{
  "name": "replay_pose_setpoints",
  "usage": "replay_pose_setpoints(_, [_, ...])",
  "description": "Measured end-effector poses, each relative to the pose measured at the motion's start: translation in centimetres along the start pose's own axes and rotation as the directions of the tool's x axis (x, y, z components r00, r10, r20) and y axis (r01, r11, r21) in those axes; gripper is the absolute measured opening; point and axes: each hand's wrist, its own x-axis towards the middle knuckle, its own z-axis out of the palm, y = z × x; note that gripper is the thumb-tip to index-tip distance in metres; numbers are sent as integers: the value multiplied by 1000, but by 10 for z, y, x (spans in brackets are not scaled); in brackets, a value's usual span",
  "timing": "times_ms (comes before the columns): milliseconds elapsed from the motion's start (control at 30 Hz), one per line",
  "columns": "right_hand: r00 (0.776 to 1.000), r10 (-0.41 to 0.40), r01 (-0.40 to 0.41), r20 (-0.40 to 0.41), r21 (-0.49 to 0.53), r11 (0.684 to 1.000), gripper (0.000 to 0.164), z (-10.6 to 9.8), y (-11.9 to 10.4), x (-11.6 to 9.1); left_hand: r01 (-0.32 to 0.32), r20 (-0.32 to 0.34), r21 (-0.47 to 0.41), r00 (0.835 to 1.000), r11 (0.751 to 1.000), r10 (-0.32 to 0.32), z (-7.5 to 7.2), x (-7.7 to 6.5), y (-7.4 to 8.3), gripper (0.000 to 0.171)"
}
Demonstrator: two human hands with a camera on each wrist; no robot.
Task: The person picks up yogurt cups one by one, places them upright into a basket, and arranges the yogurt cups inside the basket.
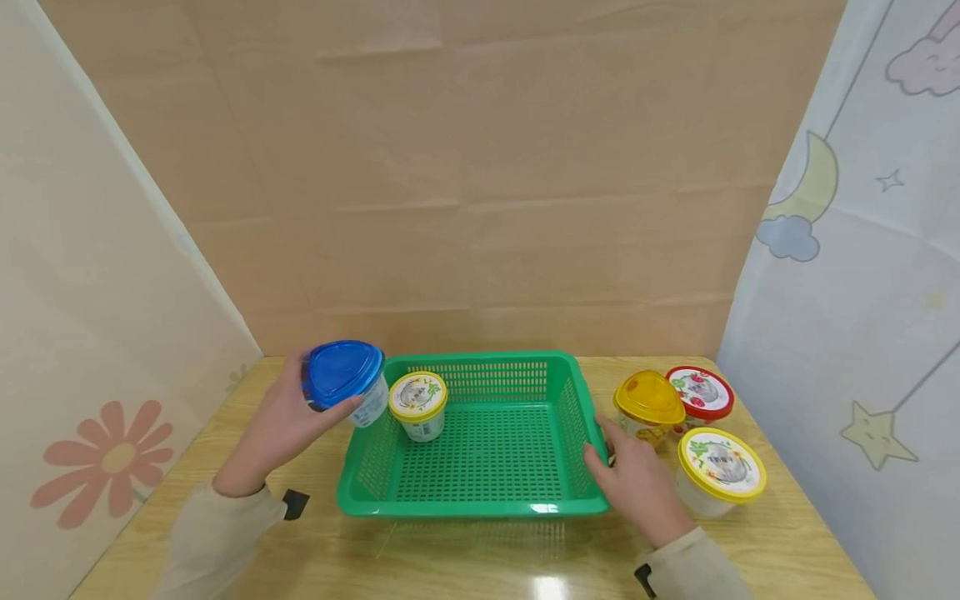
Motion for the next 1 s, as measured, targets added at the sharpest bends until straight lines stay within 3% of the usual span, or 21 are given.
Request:
replay_pose_setpoints(233, [1000,1,-1,7,-5,1000,54,-1,-2,1,-22,-6,15,1000,1000,22,6,7,9,98])
replay_pose_setpoints(533, [1000,6,-7,27,3,1000,55,-1,-3,0,8,65,-19,998,1000,-7,15,18,18,102])
replay_pose_setpoints(1000, [1000,8,-8,10,-3,1000,55,-1,-2,-1,-21,137,-102,990,995,35,31,39,30,101])
